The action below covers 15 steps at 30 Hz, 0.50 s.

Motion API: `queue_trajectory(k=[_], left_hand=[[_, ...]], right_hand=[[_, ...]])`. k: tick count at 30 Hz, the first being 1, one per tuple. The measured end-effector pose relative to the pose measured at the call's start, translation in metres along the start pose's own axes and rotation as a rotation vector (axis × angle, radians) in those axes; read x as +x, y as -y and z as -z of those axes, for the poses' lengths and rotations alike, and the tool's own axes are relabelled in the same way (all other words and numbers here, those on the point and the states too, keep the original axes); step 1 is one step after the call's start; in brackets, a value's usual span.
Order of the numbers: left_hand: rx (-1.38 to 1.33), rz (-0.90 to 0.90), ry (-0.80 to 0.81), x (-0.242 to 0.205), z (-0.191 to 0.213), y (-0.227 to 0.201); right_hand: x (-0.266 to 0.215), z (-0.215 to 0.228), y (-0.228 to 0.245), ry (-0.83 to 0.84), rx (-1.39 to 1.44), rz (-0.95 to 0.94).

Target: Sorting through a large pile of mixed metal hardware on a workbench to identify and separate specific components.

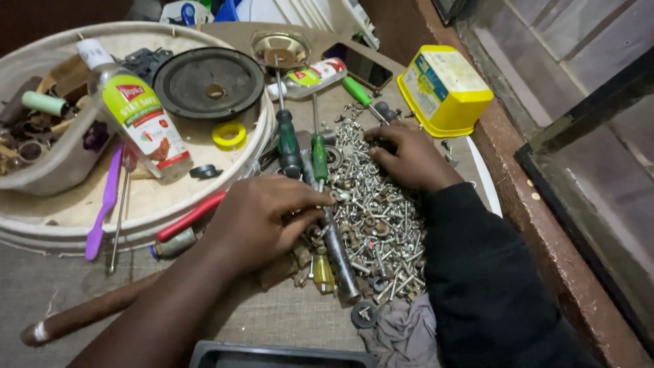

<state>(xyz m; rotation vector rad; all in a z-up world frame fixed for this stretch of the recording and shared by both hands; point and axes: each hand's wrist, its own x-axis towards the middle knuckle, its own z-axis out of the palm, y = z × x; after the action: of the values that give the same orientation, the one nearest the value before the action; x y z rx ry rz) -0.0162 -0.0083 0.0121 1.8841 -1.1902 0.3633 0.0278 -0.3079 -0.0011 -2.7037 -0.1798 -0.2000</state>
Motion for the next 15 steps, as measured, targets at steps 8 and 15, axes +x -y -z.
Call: queue_trajectory(k=[8, 15], left_hand=[[-0.012, 0.017, 0.033, -0.001, 0.0, 0.004], [-0.02, 0.005, 0.028, -0.001, -0.001, 0.002]], right_hand=[[-0.006, 0.007, -0.008, -0.063, 0.057, -0.034], [-0.008, 0.024, -0.093, -0.686, 0.322, -0.047]])
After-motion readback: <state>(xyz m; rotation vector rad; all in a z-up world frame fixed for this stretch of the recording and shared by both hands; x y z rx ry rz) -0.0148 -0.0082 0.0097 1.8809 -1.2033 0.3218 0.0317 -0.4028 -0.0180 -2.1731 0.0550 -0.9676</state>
